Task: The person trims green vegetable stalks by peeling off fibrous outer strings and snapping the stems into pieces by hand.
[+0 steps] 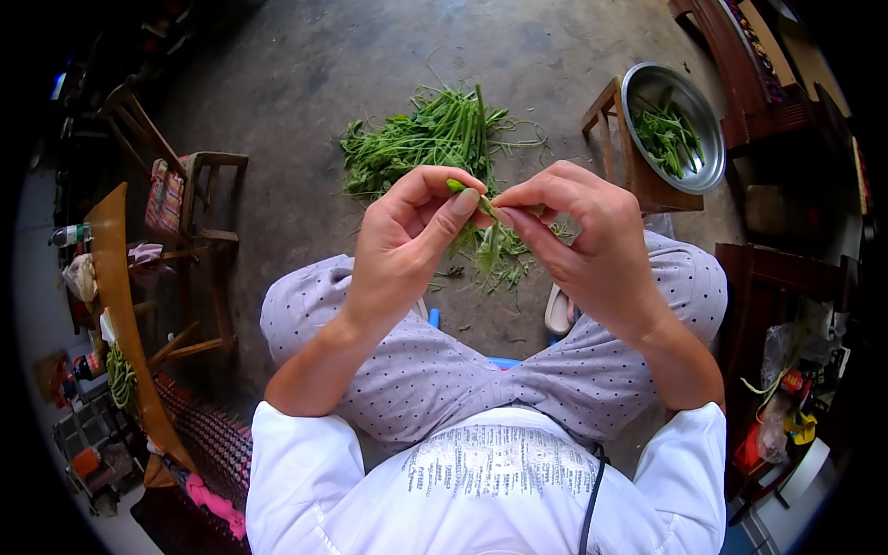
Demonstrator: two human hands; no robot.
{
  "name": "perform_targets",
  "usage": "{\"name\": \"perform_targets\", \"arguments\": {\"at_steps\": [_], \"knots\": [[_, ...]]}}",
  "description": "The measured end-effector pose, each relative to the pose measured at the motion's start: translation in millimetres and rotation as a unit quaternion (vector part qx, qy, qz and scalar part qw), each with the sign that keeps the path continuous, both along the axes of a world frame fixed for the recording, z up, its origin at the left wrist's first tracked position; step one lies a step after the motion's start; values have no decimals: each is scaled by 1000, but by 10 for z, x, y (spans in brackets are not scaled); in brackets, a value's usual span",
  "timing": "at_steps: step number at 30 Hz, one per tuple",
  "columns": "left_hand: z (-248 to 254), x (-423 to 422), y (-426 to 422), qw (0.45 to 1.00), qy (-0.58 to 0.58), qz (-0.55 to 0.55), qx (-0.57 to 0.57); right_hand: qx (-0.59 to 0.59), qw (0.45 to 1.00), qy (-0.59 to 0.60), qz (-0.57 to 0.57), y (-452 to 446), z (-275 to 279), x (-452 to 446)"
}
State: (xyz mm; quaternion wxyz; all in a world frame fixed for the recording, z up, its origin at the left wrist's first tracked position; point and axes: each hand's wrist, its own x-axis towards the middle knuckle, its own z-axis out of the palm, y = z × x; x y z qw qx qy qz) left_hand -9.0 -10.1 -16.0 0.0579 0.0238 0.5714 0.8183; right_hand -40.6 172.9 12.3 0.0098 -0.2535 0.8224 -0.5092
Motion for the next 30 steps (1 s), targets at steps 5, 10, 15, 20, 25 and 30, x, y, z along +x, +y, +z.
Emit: {"name": "perform_targets", "arguments": {"at_steps": [5, 10, 15, 20, 25, 30], "knots": [[-11, 14, 34, 1000, -11, 25, -4, 18, 998, 56, -15, -38, -37, 9], [-21, 21, 66, 996, -26, 60, -56, 41, 996, 77, -24, -92, -81, 37], [4, 8, 86, 995, -32, 71, -66, 72, 991, 107, -28, -127, -69, 27], [13, 9, 80, 994, -32, 69, -75, 68, 993, 86, -41, -143, -92, 10], [-15, -6, 67, 998, -48, 49, -10, 8, 999, 11, -38, -117, -38, -19], [-42, -14, 23, 997, -73, 28, 24, -60, 994, -87, -22, -72, -55, -56]]}}
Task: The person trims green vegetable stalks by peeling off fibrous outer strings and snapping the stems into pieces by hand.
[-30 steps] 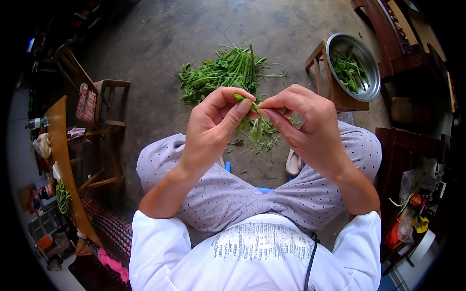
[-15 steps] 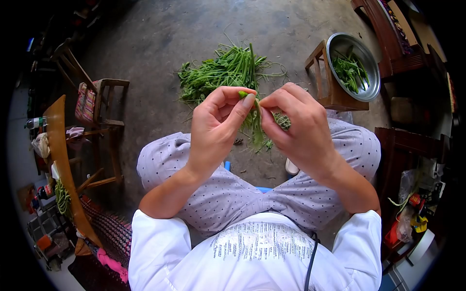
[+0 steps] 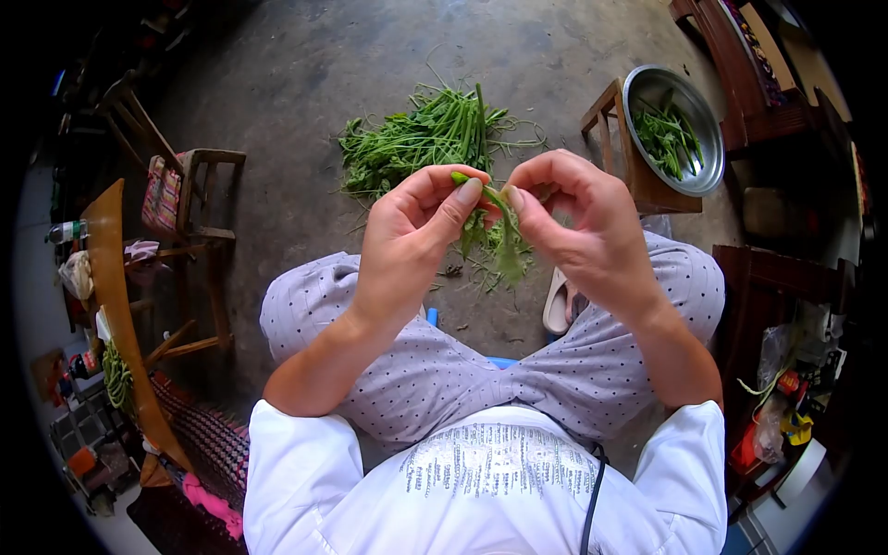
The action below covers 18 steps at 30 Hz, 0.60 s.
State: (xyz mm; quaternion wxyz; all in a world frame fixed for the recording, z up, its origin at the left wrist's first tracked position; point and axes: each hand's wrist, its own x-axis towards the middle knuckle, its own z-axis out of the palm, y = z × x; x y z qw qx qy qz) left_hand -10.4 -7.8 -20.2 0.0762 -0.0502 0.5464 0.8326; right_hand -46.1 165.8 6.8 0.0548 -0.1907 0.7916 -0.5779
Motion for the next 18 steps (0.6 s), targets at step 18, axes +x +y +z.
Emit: {"name": "perform_targets", "arguments": {"at_steps": [18], "knots": [[44, 27, 48, 998, 39, 15, -53, 104, 981, 162, -2, -23, -1, 52]]}}
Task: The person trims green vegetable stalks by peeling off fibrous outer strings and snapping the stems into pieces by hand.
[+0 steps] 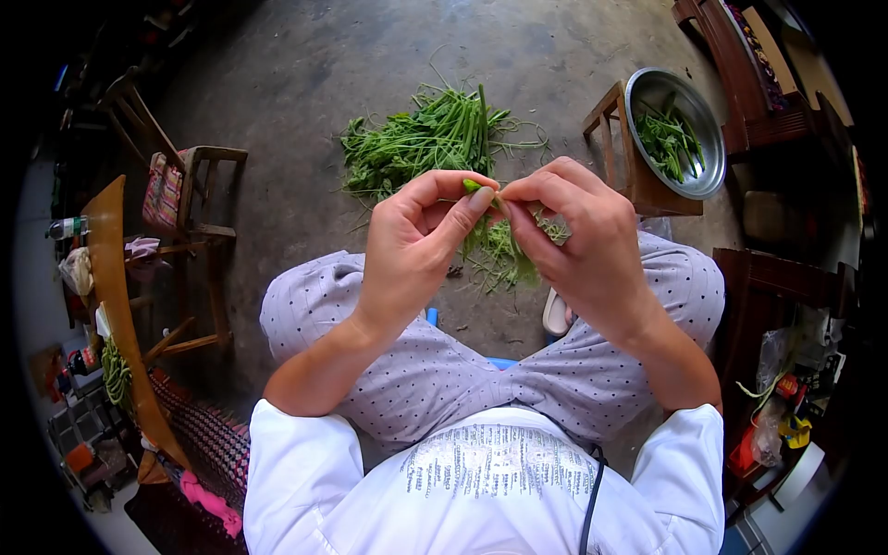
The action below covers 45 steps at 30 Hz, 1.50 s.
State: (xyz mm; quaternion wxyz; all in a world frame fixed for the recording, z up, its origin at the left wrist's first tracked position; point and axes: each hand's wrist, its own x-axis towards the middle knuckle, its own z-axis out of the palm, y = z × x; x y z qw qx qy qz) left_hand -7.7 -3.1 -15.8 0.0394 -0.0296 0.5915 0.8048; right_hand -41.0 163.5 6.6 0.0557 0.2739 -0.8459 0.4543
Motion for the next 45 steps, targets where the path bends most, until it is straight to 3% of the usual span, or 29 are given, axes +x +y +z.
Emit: {"name": "perform_targets", "arguments": {"at_steps": [7, 10, 12, 16, 18, 22, 24, 28, 30, 33, 36, 41, 44, 45], "knots": [[22, -4, -17, 1000, 3, -9, 2, -2, 1000, -10, -2, -2, 24, -9], [-9, -7, -16, 1000, 2, -15, 11, -61, 992, -108, 7, 18, 32, -28], [-22, -14, -22, 1000, 1, -18, 14, -156, 959, -236, 17, 41, -10, -48], [3, -23, -54, 999, -14, -28, 12, -127, 973, -191, 6, 96, 12, -84], [-19, -37, -72, 999, -19, -31, 30, -206, 928, -310, 1, 116, 52, -86], [-8, -37, -96, 995, -56, -37, 76, -247, 921, -302, 8, 142, 64, -126], [2, -30, -101, 994, -60, -43, 80, -185, 953, -240, 24, 128, 46, -109], [-1, -14, -106, 996, -62, -55, 39, -155, 957, -241, 51, 58, 2, -79], [21, -8, -65, 995, -54, -59, 56, -232, 893, -378, 72, 47, 17, -103], [-3, -12, -55, 993, -55, -63, 81, -284, 853, -422, 118, 78, -32, -154], [2, -10, -62, 991, -71, -59, 95, -300, 887, -341, 82, 124, -1, -184], [43, -5, -101, 989, -98, -42, 105, -360, 876, -321, 14, 241, 84, -259], [27, 4, -119, 989, -98, -33, 107, -281, 914, -291, -15, 290, 81, -231], [30, 9, -123, 989, -98, -33, 107, -246, 924, -287, 47, 400, 34, -250]]}}
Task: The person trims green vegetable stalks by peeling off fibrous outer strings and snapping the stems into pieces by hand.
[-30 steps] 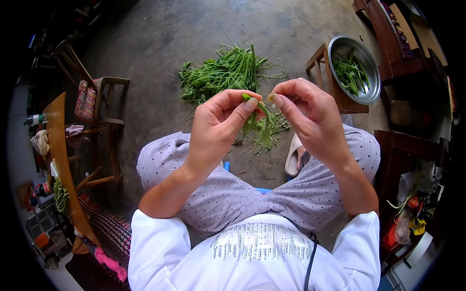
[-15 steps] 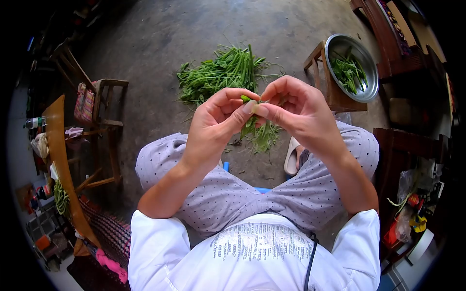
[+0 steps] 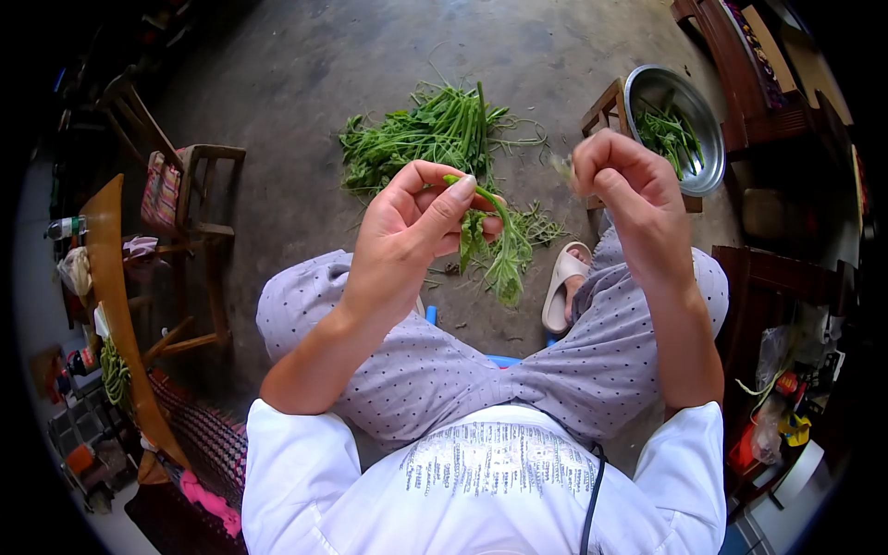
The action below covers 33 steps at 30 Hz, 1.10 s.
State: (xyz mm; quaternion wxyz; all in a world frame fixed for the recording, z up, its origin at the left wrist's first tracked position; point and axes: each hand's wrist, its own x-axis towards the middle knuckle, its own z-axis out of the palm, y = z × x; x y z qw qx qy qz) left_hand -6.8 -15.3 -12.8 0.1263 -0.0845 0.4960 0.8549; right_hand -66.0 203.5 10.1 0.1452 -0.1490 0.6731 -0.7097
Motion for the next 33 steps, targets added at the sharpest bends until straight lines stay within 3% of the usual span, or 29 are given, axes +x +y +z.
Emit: {"name": "perform_targets", "arguments": {"at_steps": [2, 5, 10, 13, 18, 21, 25, 29, 32, 33], "knots": [[4, 6, 0, 1000, 0, 1, 0, -12, 997, 6, 77, 66, -77, 9], [7, 18, -2, 1000, 4, 7, 0, 63, 994, -75, 49, -101, 25, 120], [-21, 26, 18, 998, 63, 9, -24, 68, 994, -26, 83, -220, -115, 253], [12, 36, 34, 997, 71, 10, -37, 87, 994, 28, 62, -228, -96, 257], [-12, 35, -8, 999, 31, -18, -39, 226, 939, 260, 3, -250, -31, 281], [-20, 46, -22, 997, 33, -36, -56, 230, 927, 297, -9, -249, -47, 285], [-32, 65, -27, 988, 100, -43, -114, 260, 916, 305, -5, -219, 1, 275], [-30, 76, -51, 987, 127, -30, -94, 239, 937, 252, 33, -178, -3, 270], [-25, 60, -80, 976, 154, -22, -152, 227, 946, 228, 37, -152, 23, 264], [-19, 51, -75, 940, 221, -7, -259, 231, 945, 230, 36, -148, 33, 261]]}}
